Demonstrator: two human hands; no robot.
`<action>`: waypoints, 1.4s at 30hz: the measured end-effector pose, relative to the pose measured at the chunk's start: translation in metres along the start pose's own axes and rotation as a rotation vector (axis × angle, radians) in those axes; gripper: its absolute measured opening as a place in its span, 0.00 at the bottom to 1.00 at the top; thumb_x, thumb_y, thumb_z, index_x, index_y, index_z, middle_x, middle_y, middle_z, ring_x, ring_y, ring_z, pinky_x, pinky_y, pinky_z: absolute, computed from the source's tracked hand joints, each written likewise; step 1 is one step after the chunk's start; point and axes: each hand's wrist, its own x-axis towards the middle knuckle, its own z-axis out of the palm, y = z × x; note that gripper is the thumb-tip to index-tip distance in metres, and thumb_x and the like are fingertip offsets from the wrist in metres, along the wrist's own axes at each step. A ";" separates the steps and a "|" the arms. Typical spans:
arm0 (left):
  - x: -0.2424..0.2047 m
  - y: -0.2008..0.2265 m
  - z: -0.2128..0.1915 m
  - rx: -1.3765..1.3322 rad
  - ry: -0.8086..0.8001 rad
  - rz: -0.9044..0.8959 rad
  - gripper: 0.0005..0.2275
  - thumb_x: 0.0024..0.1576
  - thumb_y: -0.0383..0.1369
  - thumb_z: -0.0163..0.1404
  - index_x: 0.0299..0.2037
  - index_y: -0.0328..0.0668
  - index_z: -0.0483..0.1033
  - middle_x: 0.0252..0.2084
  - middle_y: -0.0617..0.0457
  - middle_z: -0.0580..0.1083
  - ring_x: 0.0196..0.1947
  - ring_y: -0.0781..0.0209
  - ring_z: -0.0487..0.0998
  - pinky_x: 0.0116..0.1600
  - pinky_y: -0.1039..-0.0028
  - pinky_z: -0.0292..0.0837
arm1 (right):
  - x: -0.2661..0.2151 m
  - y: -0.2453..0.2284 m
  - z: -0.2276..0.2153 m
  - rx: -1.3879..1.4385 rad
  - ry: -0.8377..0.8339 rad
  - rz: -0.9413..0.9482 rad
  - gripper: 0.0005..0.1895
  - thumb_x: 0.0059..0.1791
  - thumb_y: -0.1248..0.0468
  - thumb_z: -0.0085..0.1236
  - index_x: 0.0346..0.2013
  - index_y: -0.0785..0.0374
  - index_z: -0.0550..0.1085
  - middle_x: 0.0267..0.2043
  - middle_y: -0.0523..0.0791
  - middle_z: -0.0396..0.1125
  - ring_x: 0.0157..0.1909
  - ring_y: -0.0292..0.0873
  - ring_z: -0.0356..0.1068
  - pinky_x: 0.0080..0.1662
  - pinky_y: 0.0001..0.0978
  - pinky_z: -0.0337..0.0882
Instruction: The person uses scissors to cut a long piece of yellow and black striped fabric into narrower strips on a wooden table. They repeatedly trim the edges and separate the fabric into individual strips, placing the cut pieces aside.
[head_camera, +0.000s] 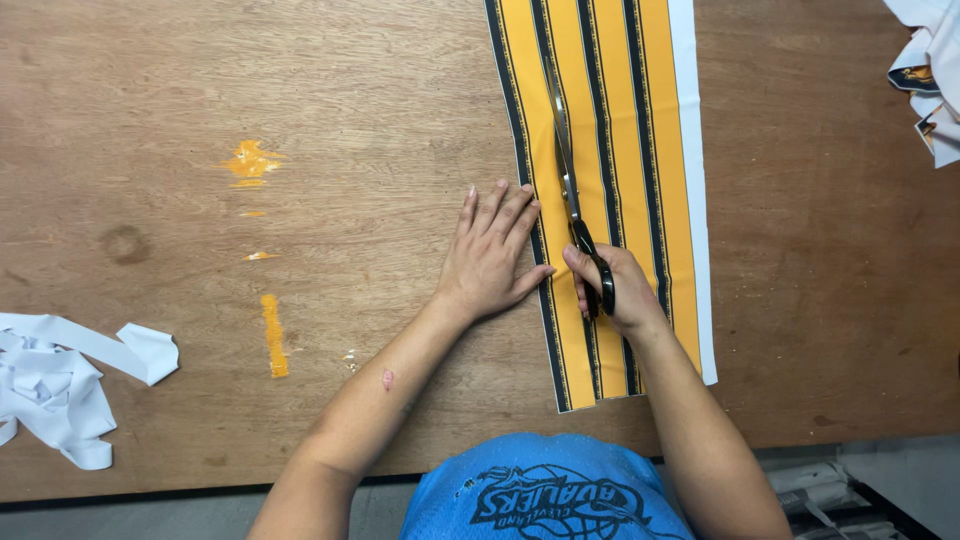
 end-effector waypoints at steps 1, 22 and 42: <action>0.000 0.000 0.000 0.002 0.002 -0.001 0.37 0.57 0.59 0.48 0.69 0.38 0.63 0.73 0.43 0.58 0.76 0.43 0.49 0.77 0.44 0.36 | 0.000 -0.001 0.001 -0.003 0.002 0.001 0.23 0.51 0.47 0.59 0.21 0.60 0.68 0.16 0.41 0.62 0.16 0.34 0.61 0.21 0.26 0.62; 0.000 0.002 -0.007 -0.025 0.032 0.006 0.37 0.55 0.56 0.53 0.68 0.37 0.64 0.73 0.43 0.59 0.76 0.42 0.50 0.77 0.44 0.38 | 0.040 -0.027 0.003 0.007 0.010 0.010 0.26 0.50 0.44 0.59 0.21 0.61 0.69 0.15 0.42 0.62 0.15 0.36 0.61 0.21 0.27 0.62; 0.147 -0.095 -0.036 -0.053 0.403 -0.174 0.29 0.55 0.41 0.59 0.66 0.42 0.67 0.71 0.44 0.63 0.74 0.39 0.54 0.74 0.44 0.48 | 0.050 -0.046 0.006 -0.087 0.060 -0.032 0.25 0.49 0.43 0.58 0.19 0.58 0.67 0.13 0.40 0.61 0.14 0.33 0.60 0.20 0.25 0.57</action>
